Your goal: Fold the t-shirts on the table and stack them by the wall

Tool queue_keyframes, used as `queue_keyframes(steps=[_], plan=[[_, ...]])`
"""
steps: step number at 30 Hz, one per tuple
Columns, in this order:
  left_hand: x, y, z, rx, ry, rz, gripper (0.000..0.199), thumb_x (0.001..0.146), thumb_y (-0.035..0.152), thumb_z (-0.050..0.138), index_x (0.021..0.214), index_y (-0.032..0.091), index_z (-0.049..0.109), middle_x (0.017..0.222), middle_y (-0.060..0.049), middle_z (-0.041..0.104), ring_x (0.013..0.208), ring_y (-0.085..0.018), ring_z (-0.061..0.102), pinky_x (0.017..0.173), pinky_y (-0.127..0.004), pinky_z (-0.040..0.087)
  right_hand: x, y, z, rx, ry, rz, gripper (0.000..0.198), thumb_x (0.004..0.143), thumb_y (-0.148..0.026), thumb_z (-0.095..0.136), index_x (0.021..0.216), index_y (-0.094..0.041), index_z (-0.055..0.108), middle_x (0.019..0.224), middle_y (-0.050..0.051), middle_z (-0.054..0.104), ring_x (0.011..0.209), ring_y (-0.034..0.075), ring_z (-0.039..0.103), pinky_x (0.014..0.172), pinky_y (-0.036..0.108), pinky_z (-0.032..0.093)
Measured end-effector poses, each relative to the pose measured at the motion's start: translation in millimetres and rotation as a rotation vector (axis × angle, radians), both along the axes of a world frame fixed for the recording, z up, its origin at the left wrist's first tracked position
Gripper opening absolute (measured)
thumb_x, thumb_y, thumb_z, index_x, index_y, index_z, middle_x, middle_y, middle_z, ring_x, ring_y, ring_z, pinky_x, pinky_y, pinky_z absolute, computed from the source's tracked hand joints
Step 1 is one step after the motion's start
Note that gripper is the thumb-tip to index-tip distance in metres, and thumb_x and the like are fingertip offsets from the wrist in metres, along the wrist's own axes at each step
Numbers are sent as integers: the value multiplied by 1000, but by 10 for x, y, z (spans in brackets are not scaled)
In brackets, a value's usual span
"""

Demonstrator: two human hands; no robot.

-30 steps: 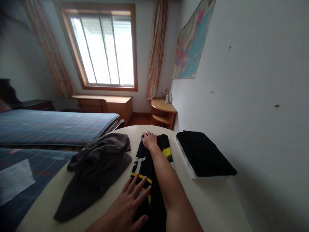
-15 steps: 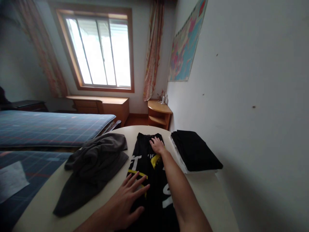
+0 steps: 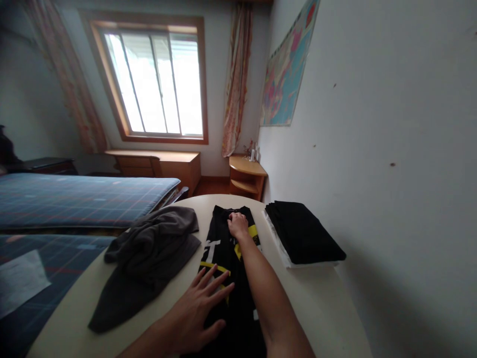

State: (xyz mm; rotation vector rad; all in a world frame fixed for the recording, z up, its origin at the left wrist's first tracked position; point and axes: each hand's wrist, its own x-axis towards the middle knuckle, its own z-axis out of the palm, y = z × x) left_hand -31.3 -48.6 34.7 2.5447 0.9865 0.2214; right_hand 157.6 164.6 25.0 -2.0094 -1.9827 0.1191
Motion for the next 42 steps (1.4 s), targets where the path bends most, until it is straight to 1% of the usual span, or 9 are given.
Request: queue_keyframes(steps=[5,8,13,17,22,26,30,38,42], plan=[[-2,0,-38,26,-13,-13,76,86,43,63,154,38,30,165,-1,20,152,-39,8,120,-65,11,130,-148,119,12,-48,-96,32,95,-32,48,120,-21,63,128,12,61,122,24,53,99,34,39],[17,-12,-42,57,-28,-23,75,82,38,67,151,36,38,164,-4,24,150,-39,14,119,-65,14,216,-224,185,-69,-76,-164,36,88,-37,56,116,-16,65,117,16,67,112,29,62,92,40,45],[92,-68,-18,124,-131,-72,55,86,37,64,140,36,52,147,-3,51,138,-30,41,121,-56,21,271,-320,255,-186,-96,-160,43,83,-45,59,106,-11,71,111,22,71,106,36,67,84,42,49],[136,-108,-28,161,-167,-80,47,93,35,57,140,36,52,135,-2,58,128,-25,49,120,-54,25,273,-447,330,-236,-87,22,29,81,-32,60,103,-18,73,110,14,73,104,29,68,83,34,50],[145,-120,-32,196,-149,-101,46,95,34,53,141,35,51,140,-3,55,129,-27,47,117,-53,29,361,-661,394,-307,-35,373,23,73,-15,65,92,-22,76,97,2,76,89,18,69,75,22,48],[157,-120,-28,220,-149,-90,41,96,31,52,136,31,57,138,-4,56,127,-27,47,114,-50,34,508,-786,359,-264,22,495,34,72,-9,64,102,-21,74,102,3,75,91,17,68,79,22,49],[182,-131,-33,239,-196,-96,40,95,25,52,134,26,59,130,-5,61,125,-25,49,113,-46,36,617,-842,323,-183,95,551,28,78,-8,60,101,-17,72,102,6,73,93,18,66,86,25,49],[214,-92,-66,230,-281,25,32,97,17,44,116,23,69,114,-5,67,110,-22,57,103,-41,45,619,-881,193,-25,346,498,21,88,-14,51,105,-16,64,91,4,70,77,15,64,75,27,52],[204,-95,-81,216,-255,75,30,94,19,49,115,26,70,117,-5,65,111,-23,57,102,-43,46,540,-931,28,40,285,488,25,90,-16,51,111,-15,64,109,10,68,100,19,64,95,34,49]])
